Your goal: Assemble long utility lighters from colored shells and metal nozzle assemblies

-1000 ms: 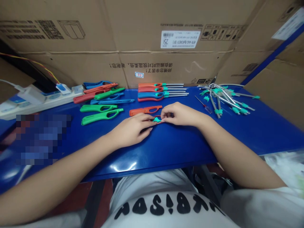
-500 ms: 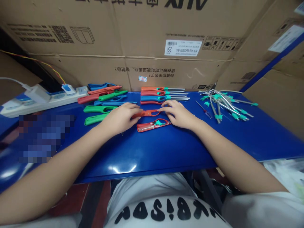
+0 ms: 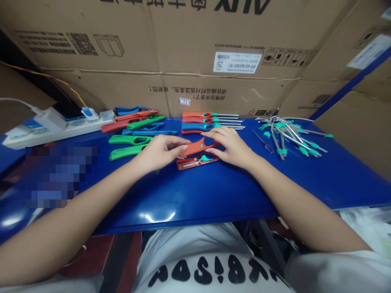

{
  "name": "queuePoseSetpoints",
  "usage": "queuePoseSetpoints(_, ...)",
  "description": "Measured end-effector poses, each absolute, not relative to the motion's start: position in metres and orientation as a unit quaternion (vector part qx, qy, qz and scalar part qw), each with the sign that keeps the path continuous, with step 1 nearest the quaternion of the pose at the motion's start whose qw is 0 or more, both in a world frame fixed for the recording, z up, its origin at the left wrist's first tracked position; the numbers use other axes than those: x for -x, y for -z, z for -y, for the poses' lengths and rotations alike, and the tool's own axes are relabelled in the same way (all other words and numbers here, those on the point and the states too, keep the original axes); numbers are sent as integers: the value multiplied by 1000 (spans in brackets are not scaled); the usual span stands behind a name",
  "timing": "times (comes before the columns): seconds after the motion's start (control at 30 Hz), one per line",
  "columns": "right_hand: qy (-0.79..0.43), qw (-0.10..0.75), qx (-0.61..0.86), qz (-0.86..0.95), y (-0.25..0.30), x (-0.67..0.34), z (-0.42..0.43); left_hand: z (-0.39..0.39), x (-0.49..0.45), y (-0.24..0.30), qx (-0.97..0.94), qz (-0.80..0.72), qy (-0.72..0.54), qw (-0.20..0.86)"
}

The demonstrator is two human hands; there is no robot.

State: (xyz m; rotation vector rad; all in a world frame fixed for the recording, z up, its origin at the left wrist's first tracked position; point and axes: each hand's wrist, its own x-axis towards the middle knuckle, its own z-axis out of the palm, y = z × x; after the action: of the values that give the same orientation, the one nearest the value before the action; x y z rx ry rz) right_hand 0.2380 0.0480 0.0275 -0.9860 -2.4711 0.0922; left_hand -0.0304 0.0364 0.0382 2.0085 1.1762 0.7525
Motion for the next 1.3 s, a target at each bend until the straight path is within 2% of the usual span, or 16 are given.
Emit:
queuePoseSetpoints(0.1, -43, 243, 330, 911, -31, -241, -49, -34, 29, -42, -744, -457, -287, 395)
queuePoseSetpoints(0.27, -87, 201, 295, 930, -32, -246, -50, -27, 29, -48, -852, -392, -259, 232)
queuePoseSetpoints(0.37, -102, 171, 300, 933, -34, -245, -48, -25, 30, -50, -892, -360, -202, 182)
queuePoseSetpoints(0.67, -127, 122, 291, 940, -33, -242, -46, -21, 27, -47, -909, -368, -137, 140)
queuePoseSetpoints(1.3, -127, 123, 281, 943, -29, -242, -47, -15, 25, -49, -904, -406, -80, 108)
